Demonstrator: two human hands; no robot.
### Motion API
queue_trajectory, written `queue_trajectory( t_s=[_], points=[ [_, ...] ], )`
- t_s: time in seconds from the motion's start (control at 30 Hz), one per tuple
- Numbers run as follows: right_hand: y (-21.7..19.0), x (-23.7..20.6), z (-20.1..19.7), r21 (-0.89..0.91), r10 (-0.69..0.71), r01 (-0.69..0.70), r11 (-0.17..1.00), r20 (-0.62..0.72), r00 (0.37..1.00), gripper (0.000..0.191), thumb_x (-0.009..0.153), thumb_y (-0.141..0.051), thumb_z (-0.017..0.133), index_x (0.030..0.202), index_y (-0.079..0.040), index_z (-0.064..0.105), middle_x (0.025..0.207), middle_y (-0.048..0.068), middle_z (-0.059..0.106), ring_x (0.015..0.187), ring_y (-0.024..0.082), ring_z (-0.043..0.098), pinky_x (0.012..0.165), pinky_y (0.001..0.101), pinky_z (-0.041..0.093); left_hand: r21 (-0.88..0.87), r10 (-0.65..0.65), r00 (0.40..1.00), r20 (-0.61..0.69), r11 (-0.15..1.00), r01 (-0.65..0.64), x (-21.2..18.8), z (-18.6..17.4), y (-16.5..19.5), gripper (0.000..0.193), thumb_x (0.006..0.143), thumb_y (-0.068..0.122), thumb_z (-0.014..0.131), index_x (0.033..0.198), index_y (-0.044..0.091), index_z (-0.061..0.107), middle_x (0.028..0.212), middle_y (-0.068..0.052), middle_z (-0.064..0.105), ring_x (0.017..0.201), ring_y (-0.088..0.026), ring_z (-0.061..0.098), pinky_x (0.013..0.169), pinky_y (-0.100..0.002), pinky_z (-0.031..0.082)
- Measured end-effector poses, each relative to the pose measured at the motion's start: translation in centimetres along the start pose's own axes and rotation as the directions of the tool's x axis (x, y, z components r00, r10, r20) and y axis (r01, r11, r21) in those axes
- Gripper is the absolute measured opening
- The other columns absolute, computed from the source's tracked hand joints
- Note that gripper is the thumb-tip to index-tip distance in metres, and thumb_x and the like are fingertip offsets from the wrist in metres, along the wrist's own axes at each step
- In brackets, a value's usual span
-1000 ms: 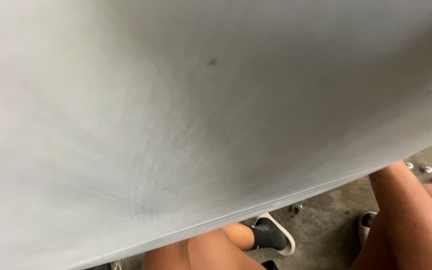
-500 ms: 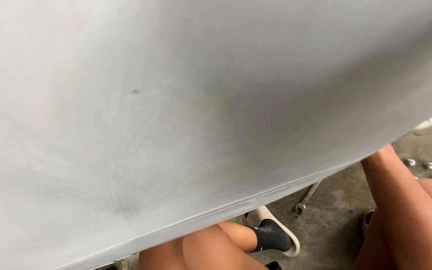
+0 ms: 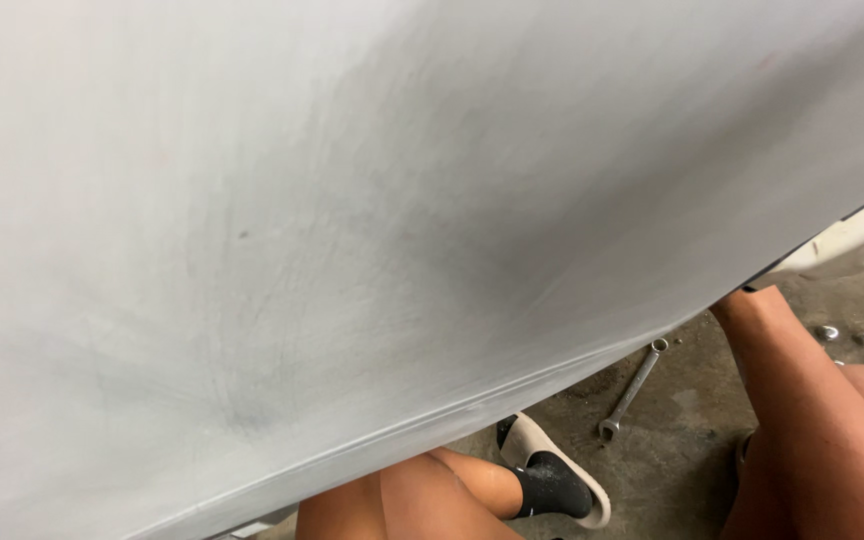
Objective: The person sits on the floor beside a car with a wheel removed and works on the exposed brake disc and caliper. They handle a metal brake pin, wipe it with a rag, squeeze grease from a small packet onto the pin, and spread the grease by hand.
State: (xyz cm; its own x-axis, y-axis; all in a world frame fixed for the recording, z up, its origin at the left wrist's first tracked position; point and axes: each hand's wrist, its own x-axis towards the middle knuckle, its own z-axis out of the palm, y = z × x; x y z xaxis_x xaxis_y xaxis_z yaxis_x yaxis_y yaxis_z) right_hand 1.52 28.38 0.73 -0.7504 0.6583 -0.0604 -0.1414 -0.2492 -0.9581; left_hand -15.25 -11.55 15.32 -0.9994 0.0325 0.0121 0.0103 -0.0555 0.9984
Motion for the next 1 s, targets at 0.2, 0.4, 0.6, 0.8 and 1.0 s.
queue_trajectory(
  t_s=[0.2, 0.4, 0.6, 0.8, 1.0],
  points=[
    [-0.2, 0.5, -0.5, -0.007, -0.008, 0.008, 1.0, -0.006, 1.0, 0.025, 0.091, -0.004, 0.065, 0.116, -0.002, 0.066, 0.103, 0.012, 0.071, 0.092, 0.022, 0.069, 0.076, 0.0357, 0.057, 0.003, -0.019, 1.0, -0.004, 1.0, 0.019, -0.2, -0.2, -0.1, 0.055, 0.085, 0.033, 0.083, 0.129, 0.002, 0.068, 0.119, -0.014, 0.072, 0.105, -0.027, 0.07, 0.093, -0.042, 0.059],
    [-0.3, 0.6, -0.4, -0.006, -0.005, 0.005, 1.0, -0.008, 1.0, 0.025, 0.091, -0.004, 0.064, 0.116, -0.002, 0.067, 0.104, 0.012, 0.071, 0.093, 0.022, 0.07, 0.077, 0.036, 0.057, 0.013, -0.012, 1.0, -0.008, 1.0, 0.012, 0.7, -0.3, 0.9, 0.056, 0.085, 0.034, 0.083, 0.129, 0.003, 0.068, 0.119, -0.014, 0.072, 0.106, -0.027, 0.071, 0.094, -0.042, 0.06],
    [-0.3, 0.6, -0.4, -0.01, 0.0, 0.0, 1.0, -0.011, 1.0, 0.026, 0.091, -0.004, 0.064, 0.117, -0.002, 0.067, 0.104, 0.012, 0.071, 0.094, 0.022, 0.07, 0.078, 0.0364, 0.057, 0.013, -0.005, 1.0, -0.012, 1.0, 0.005, 1.0, -0.8, 1.7, 0.056, 0.085, 0.035, 0.083, 0.129, 0.003, 0.069, 0.118, -0.013, 0.073, 0.106, -0.026, 0.071, 0.094, -0.042, 0.06],
    [-0.5, 0.9, -0.4, -0.016, 0.002, -0.002, 1.0, -0.012, 1.0, 0.026, 0.091, -0.004, 0.064, 0.117, -0.002, 0.067, 0.105, 0.012, 0.072, 0.095, 0.023, 0.07, 0.079, 0.0367, 0.057, -0.006, 0.015, 1.0, -0.023, 1.0, -0.015, 1.5, -0.9, 2.2, 0.057, 0.085, 0.036, 0.083, 0.129, 0.003, 0.07, 0.118, -0.013, 0.073, 0.106, -0.026, 0.071, 0.095, -0.042, 0.06],
    [-0.5, 1.0, -0.9, -0.017, 0.006, -0.006, 1.0, -0.018, 1.0, 0.027, 0.091, -0.004, 0.063, 0.117, -0.002, 0.067, 0.105, 0.012, 0.072, 0.096, 0.023, 0.07, 0.08, 0.0371, 0.057, -0.008, 0.008, 0.999, -0.033, 1.0, -0.008, 1.5, -0.5, 1.7, 0.057, 0.084, 0.036, 0.083, 0.129, 0.004, 0.07, 0.118, -0.013, 0.074, 0.106, -0.026, 0.072, 0.095, -0.041, 0.061]
  ],
)
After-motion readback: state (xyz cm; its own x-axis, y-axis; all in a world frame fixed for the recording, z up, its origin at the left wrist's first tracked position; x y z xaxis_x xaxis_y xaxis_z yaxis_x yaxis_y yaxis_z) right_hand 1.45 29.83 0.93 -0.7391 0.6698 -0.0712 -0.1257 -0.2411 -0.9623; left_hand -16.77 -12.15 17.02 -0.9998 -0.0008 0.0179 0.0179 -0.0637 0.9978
